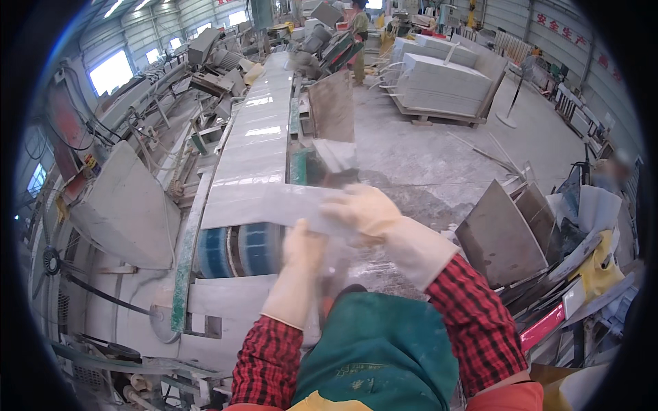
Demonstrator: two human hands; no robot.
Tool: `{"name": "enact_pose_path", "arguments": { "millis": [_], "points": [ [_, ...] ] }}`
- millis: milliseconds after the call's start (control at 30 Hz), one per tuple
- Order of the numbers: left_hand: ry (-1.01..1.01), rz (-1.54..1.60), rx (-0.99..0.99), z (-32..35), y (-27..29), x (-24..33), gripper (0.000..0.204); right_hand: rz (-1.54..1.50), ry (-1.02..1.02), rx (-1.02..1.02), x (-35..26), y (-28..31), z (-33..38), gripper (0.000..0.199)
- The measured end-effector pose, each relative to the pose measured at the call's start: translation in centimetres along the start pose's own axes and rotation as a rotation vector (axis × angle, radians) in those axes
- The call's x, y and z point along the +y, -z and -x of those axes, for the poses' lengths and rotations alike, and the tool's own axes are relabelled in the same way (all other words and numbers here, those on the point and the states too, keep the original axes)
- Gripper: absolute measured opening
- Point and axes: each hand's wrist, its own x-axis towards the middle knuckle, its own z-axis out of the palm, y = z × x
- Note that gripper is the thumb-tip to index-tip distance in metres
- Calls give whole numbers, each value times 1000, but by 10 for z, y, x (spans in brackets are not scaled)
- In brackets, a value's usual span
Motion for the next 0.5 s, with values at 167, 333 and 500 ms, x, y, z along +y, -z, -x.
{"name": "enact_pose_path", "arguments": {
  "millis": [167, 333, 500],
  "points": [
    [-287, -42, 336, -15, 52, 90, 38, 39, 15, 150, 10, -17, -25, 64],
    [-452, -225, 698, -15, 96, 149, 35, 29, -278, 17, 66, -18, 57, 71],
    [-386, -210, 725, -30, 131, 156, 36, 91, -873, -124, 115, -26, 252, 66]
  ]
}}
